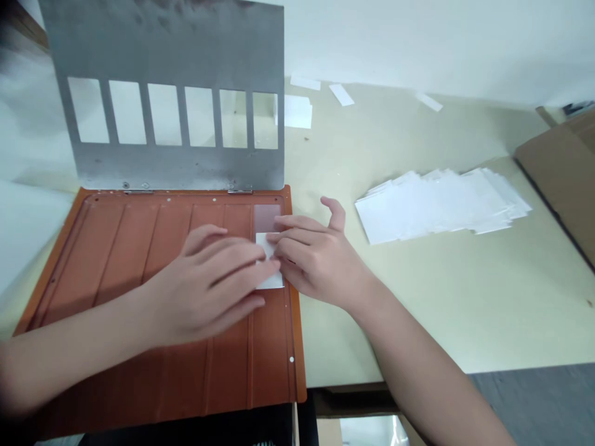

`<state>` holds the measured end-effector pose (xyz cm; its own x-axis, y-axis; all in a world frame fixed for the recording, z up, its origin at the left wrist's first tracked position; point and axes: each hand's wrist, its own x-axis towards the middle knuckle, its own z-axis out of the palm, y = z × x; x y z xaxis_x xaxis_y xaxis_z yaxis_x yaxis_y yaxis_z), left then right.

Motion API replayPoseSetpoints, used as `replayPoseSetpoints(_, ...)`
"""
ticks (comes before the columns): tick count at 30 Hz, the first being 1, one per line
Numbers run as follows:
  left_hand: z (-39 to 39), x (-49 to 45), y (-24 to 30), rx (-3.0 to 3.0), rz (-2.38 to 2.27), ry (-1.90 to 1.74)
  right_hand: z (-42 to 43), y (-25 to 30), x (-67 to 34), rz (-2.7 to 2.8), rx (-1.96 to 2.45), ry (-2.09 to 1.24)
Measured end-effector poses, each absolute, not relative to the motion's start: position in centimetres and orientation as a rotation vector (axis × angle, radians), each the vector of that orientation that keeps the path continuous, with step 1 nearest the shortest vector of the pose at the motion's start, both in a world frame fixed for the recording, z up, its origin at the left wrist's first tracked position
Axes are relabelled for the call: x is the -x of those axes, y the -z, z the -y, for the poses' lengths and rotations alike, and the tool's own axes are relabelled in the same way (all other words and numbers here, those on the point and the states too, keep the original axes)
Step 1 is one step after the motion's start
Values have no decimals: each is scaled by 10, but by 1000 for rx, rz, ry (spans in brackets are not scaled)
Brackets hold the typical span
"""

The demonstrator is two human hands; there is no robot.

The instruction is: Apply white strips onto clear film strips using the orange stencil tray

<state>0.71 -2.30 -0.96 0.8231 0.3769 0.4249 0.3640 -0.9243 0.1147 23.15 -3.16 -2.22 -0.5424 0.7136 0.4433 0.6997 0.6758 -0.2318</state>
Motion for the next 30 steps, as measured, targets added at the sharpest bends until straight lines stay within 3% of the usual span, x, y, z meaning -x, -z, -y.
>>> replayPoseSetpoints(4,43,-10,13,-3083,-434,-631,32,23,-231,2351,1104,-67)
replayPoseSetpoints(30,65,-15,11,-3079,-712,-606,33,21,-229,2286,1205,-142)
